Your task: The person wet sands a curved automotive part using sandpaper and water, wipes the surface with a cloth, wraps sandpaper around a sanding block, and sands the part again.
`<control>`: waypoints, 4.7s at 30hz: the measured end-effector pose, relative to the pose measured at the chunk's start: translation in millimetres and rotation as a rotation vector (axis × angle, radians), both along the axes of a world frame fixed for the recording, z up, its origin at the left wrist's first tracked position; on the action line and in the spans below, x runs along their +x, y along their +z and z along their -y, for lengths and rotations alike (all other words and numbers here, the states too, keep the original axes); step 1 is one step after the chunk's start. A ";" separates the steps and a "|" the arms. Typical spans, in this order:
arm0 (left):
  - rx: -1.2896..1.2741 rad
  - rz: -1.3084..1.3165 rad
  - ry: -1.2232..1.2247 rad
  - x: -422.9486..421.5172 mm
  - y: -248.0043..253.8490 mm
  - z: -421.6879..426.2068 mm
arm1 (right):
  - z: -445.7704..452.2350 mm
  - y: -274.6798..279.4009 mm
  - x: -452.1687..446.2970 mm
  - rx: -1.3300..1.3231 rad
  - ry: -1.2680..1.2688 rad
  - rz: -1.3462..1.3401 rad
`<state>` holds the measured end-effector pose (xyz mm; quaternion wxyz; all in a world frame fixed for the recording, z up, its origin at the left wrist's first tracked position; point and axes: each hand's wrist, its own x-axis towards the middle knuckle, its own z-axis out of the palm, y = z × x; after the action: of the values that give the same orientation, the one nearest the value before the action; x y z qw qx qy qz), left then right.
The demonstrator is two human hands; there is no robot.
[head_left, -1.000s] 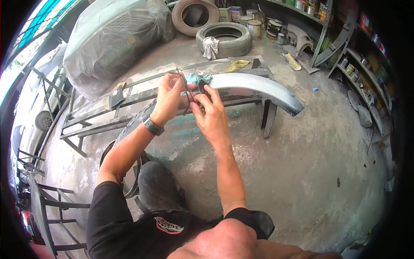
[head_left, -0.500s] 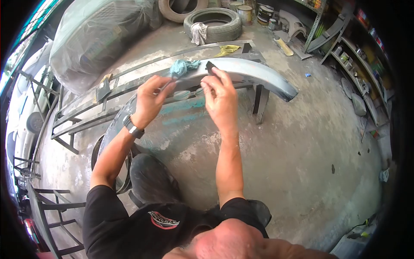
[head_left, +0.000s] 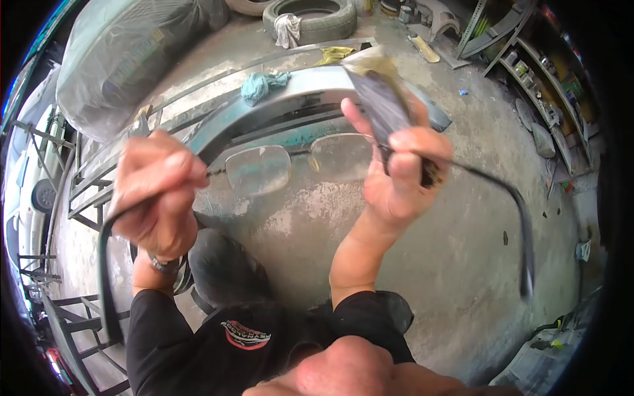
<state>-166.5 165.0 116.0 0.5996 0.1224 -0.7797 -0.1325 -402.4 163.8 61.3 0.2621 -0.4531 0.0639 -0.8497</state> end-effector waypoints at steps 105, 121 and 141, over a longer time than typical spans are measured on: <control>0.627 0.585 0.279 -20.7 -142.8 273.5 | 146.1 -196.2 89.3 0.690 -1.074 -1.183; 0.691 0.417 0.299 -21.2 -150.1 276.8 | 154.1 -176.1 63.9 0.945 -1.177 -1.100; -0.167 0.771 0.076 -52.5 -127.4 241.0 | 144.6 -172.6 2.4 0.811 -1.295 -1.061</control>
<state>-219.0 -76.1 -11.4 0.2753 0.1426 -0.9507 0.0091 -399.9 19.2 -111.3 -0.1884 -0.5323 0.7077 -0.4246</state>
